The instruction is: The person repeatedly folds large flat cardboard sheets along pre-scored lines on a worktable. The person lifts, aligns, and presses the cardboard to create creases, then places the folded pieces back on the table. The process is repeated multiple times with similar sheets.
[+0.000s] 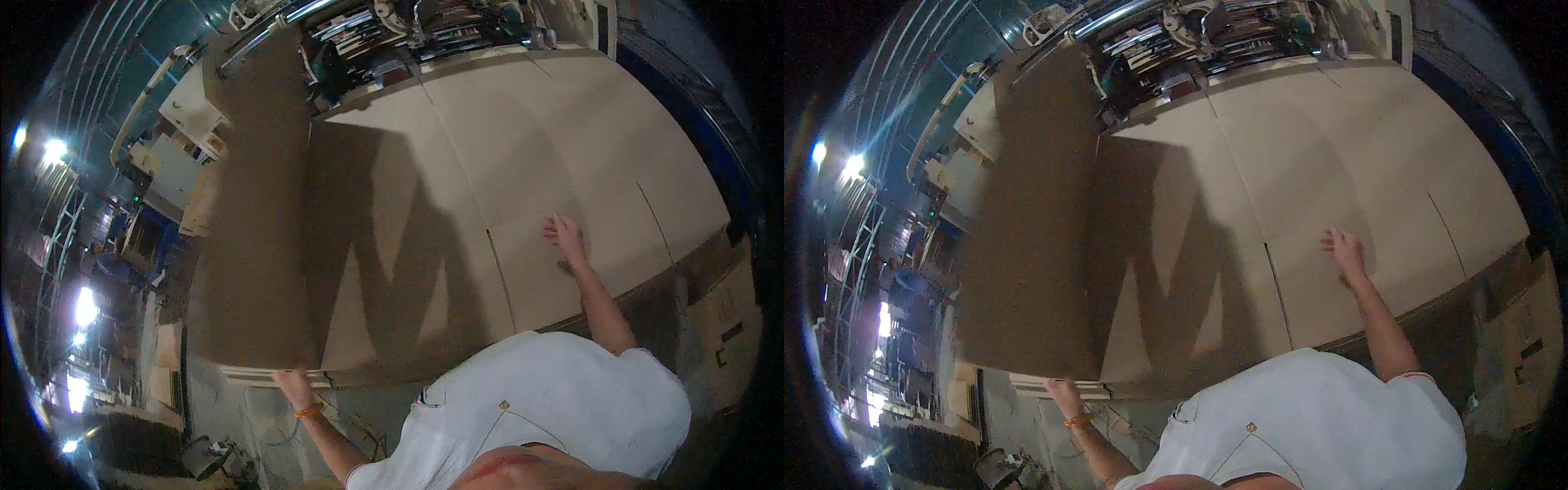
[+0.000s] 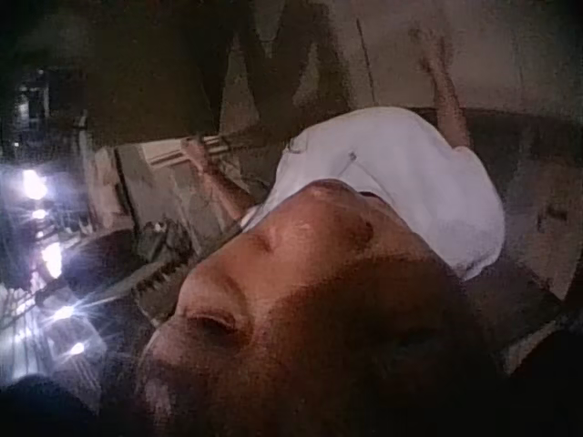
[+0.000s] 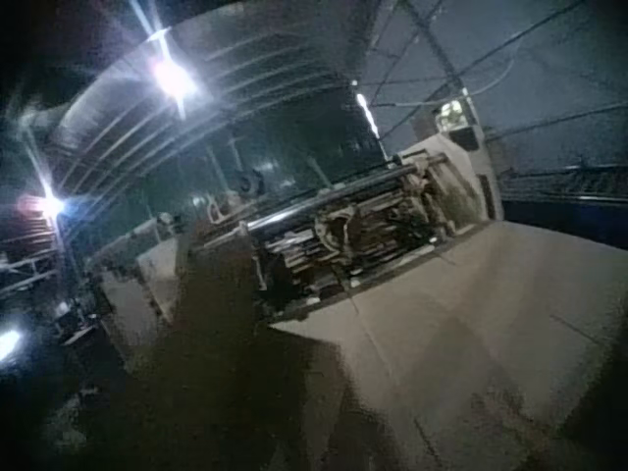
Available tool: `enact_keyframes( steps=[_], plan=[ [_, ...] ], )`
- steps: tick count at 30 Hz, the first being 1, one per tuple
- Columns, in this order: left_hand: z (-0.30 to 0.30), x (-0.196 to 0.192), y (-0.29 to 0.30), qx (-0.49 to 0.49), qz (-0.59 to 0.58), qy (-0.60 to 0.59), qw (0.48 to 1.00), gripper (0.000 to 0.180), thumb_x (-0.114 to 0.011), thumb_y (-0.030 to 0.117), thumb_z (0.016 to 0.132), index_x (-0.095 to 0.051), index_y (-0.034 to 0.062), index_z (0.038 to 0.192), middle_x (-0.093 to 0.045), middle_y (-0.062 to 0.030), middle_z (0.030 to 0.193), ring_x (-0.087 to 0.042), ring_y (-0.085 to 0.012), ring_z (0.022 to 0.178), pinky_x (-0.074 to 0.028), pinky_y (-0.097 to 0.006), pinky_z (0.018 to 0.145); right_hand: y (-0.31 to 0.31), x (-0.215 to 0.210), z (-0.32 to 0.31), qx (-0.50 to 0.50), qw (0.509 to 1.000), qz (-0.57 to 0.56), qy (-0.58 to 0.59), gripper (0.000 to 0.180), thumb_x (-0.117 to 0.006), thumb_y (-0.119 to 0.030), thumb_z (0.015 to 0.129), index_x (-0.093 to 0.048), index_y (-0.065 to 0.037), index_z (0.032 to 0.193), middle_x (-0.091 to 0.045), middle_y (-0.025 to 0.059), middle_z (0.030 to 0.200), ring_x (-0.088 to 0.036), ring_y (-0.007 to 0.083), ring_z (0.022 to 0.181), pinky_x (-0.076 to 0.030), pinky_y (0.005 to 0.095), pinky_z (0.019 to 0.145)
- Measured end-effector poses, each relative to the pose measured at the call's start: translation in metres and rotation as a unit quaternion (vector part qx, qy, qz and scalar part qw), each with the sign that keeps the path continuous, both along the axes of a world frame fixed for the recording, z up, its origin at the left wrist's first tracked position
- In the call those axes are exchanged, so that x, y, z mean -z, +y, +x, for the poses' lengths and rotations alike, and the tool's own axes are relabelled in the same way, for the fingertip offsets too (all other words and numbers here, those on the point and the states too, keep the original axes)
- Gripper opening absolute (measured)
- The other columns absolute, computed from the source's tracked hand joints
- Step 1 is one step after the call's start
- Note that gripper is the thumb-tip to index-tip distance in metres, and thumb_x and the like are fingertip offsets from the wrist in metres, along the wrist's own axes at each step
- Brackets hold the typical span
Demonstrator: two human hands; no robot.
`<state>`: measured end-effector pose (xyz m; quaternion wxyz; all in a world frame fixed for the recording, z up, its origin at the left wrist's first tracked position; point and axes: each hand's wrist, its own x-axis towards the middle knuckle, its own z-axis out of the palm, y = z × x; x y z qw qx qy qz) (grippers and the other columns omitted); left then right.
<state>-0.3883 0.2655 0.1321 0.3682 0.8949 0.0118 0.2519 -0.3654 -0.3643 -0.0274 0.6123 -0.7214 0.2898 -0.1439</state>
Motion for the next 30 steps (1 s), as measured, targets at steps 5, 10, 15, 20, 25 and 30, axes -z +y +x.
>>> enact_keyframes(
  steps=[5,10,15,20,25,30],
  plan=[
    [-0.018,0.008,-0.106,0.174,0.083,0.007,0.981,0.068,-0.053,-0.015,0.06,-0.061,0.0086,0.124,-0.059,-0.0148,0.127,-0.054,-0.0292,0.12,-0.045,-0.035,0.098,0.036,-0.135,0.072,-0.18,0.953,0.22,-0.108,0.068,-0.033,-0.061,0.094,-0.053,-0.002,0.121,-0.065,0.0134,0.103,-0.066,0.0242,0.087,-0.056,0.037,0.071],
    [-0.023,0.051,-0.127,0.182,0.157,0.031,0.97,0.073,-0.058,-0.013,0.059,-0.06,0.0177,0.125,-0.054,-0.009,0.133,-0.05,-0.0324,0.123,-0.046,-0.041,0.099,0.031,-0.188,0.187,-0.179,0.956,0.23,-0.033,0.079,-0.025,-0.067,0.093,-0.04,0.0,0.134,-0.061,0.0155,0.112,-0.064,0.0261,0.093,-0.055,0.0416,0.073],
    [-0.026,0.062,-0.137,0.155,0.191,0.048,0.968,0.071,-0.06,-0.011,0.059,-0.06,0.0169,0.125,-0.053,-0.0086,0.134,-0.048,-0.0314,0.126,-0.043,-0.041,0.102,0.061,-0.165,0.271,-0.109,0.994,-0.009,0.015,0.087,-0.03,-0.067,0.091,-0.036,0.008,0.135,-0.053,0.0226,0.128,-0.054,0.0364,0.117,-0.045,0.0501,0.094],
    [-0.027,0.067,-0.136,0.11,0.151,0.019,0.982,0.055,-0.062,-0.005,0.066,-0.064,0.0116,0.119,-0.058,-0.0107,0.128,-0.052,-0.0318,0.122,-0.041,-0.042,0.103,0.059,-0.107,0.327,-0.14,0.988,0.07,0.013,0.069,-0.039,-0.057,0.094,-0.051,0.002,0.128,-0.052,0.0197,0.131,-0.051,0.0293,0.12,-0.041,0.0406,0.1],
    [-0.006,0.068,-0.147,0.118,0.12,-0.06,0.984,0.04,-0.06,-0.001,0.074,-0.066,0.0057,0.113,-0.064,-0.0138,0.118,-0.058,-0.0321,0.116,-0.042,-0.044,0.102,0.057,-0.048,0.349,-0.103,0.94,0.309,-0.103,0.07,-0.04,-0.06,0.093,-0.051,-0.001,0.13,-0.054,0.0186,0.13,-0.051,0.0268,0.12,-0.04,0.037,0.099],
    [-0.005,0.056,-0.125,0.088,0.147,-0.071,0.983,0.036,-0.062,0.002,0.075,-0.067,0.0032,0.111,-0.064,-0.0161,0.116,-0.061,-0.0319,0.111,-0.044,-0.043,0.1,0.096,-0.109,0.288,-0.166,0.913,0.346,-0.135,0.065,-0.044,-0.06,0.092,-0.055,-0.004,0.125,-0.061,0.014,0.117,-0.057,0.0206,0.107,-0.045,0.0333,0.091]
  ],
)
